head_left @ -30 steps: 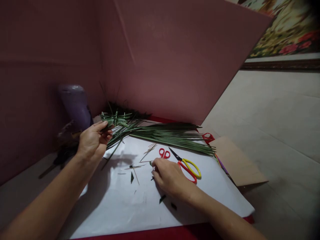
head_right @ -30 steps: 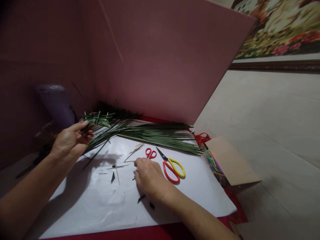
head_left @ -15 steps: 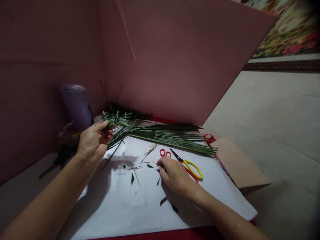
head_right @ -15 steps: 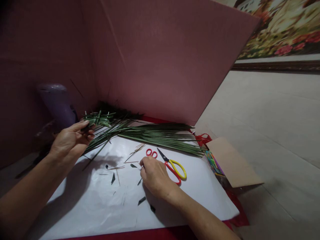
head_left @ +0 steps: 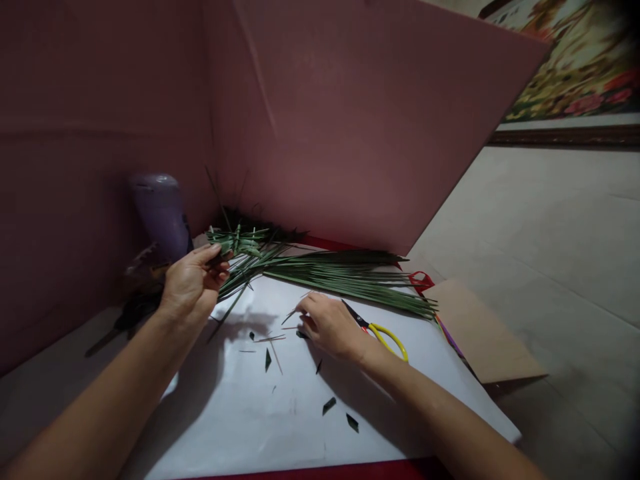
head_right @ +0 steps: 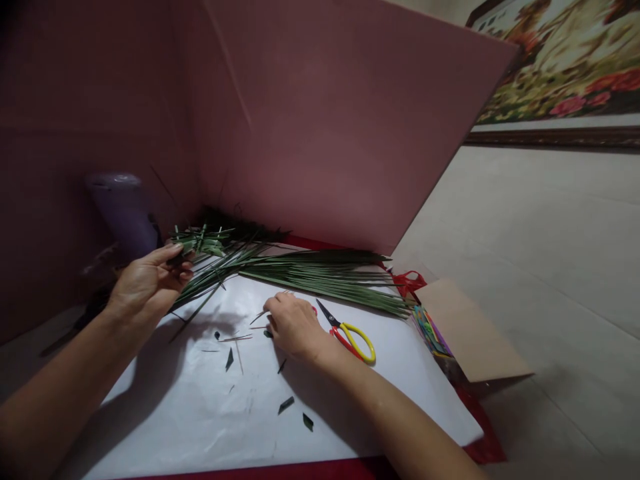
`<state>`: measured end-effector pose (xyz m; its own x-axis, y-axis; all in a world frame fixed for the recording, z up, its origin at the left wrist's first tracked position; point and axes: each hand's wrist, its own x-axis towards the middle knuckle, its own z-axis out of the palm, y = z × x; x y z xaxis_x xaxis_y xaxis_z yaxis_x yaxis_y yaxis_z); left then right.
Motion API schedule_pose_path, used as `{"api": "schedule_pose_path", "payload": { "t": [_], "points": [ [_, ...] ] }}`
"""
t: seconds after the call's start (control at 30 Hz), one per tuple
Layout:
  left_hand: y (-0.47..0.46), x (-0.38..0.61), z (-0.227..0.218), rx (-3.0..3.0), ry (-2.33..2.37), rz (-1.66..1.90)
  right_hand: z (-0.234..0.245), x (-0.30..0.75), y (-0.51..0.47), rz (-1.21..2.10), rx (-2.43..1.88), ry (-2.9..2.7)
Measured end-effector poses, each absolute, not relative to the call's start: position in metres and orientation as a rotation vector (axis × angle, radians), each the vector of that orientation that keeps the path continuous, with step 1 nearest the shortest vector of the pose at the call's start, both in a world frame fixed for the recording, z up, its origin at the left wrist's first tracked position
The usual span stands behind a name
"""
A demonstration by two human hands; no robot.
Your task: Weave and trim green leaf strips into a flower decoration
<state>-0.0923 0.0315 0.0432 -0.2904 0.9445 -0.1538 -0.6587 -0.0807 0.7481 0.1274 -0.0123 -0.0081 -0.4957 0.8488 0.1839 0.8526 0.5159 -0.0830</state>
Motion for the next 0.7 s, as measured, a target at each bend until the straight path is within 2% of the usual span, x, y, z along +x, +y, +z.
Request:
{"api": "schedule_pose_path", "payload": {
  "t": [0.27,0.5,0.7],
  "points": [
    [0.034,-0.094,0.04,0.477,0.852,1.678,-0.033,0.123,-0.038,-0.04,-1.465,-2.605],
    [0.033,-0.094,0.041,0.46,0.875,1.655,-0.019,0.143,-0.016,-0.188,-1.54,-2.546],
    [0.034,-0.094,0.041,0.461,0.892,1.662,-0.016,0.126,0.003,-0.254,-1.284,-2.789]
  ]
}}
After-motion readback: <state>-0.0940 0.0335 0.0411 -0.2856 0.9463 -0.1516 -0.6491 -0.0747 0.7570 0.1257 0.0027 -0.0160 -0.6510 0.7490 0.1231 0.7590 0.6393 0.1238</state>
